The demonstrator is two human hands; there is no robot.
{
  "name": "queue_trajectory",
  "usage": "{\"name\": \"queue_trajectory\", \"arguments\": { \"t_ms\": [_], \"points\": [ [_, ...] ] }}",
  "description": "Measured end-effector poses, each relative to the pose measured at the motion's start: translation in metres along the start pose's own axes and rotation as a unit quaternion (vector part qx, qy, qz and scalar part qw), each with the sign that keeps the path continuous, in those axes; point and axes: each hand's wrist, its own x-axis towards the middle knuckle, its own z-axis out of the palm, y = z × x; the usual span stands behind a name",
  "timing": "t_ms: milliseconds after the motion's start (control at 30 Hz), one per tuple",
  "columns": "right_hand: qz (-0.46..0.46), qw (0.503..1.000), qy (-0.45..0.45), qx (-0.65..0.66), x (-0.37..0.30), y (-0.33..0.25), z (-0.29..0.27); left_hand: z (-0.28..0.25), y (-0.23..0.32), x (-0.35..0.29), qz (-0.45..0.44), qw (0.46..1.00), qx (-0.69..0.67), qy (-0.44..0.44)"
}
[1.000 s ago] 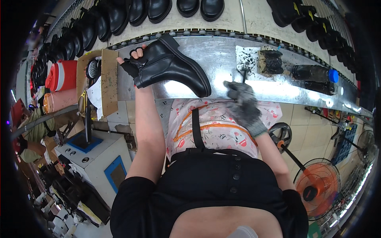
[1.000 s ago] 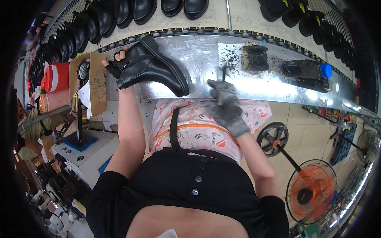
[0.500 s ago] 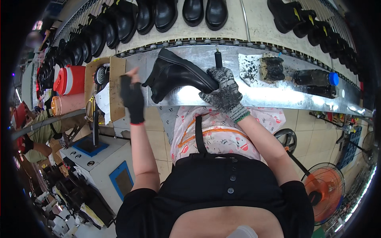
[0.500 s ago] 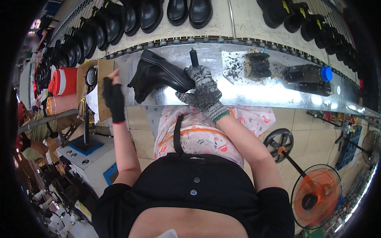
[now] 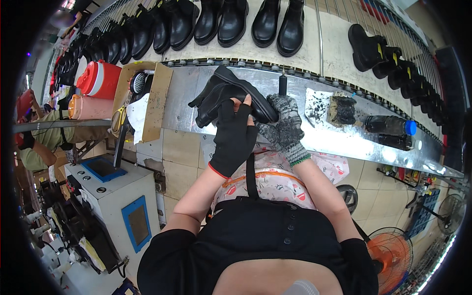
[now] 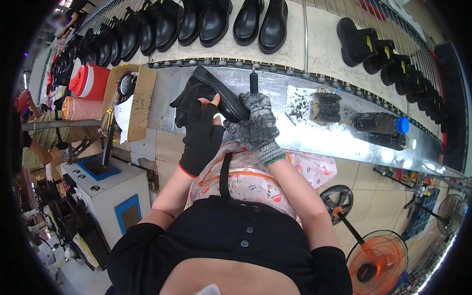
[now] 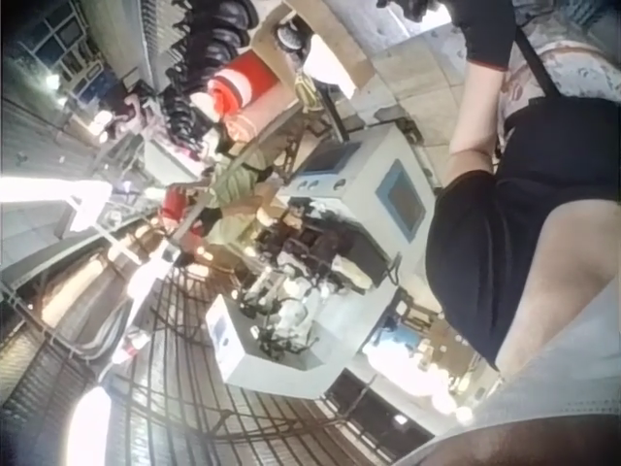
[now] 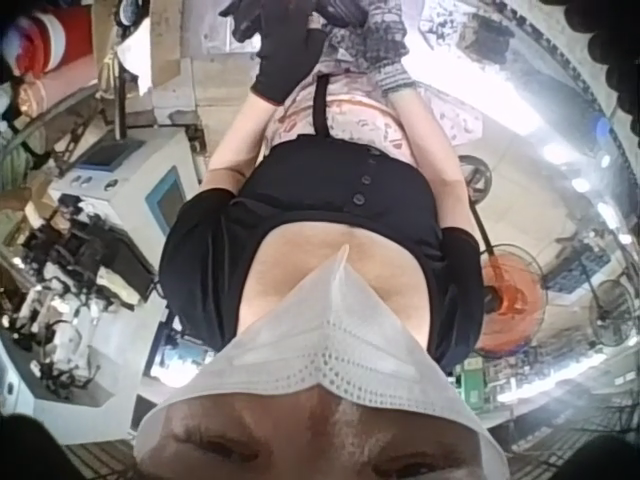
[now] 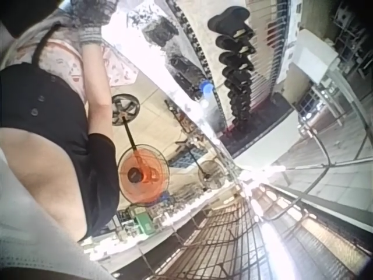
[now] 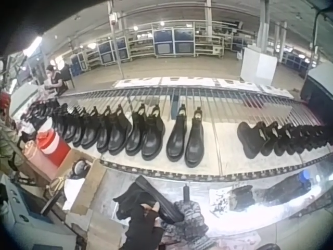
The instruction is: Applying a cleaning or adhesive substance to the edges of boots on a factory assembly line.
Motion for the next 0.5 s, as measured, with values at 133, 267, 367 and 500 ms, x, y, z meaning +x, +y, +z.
{"name": "queue_trajectory", "arguments": {
  "t_ms": [133, 267, 367, 500],
  "points": [
    [0.001, 1.0, 0.0, 0.008, 0.0, 0.001, 0.0, 0.0, 0.001, 0.002, 0.014, 0.998, 0.057, -0.01],
    [0.0, 1.0, -0.004, 0.019, -0.001, 0.005, 0.0, -0.017, 0.017, 0.005, 0.045, 0.997, 0.043, -0.038],
    [-0.02, 0.999, 0.011, 0.027, 0.003, 0.0, 0.0, -0.031, 0.067, -0.013, 0.076, 0.99, 0.09, -0.08],
    [-0.038, 0.999, 0.016, -0.013, 0.008, -0.003, -0.001, -0.021, 0.043, -0.033, 0.12, 0.97, 0.163, -0.136]
  ]
}}
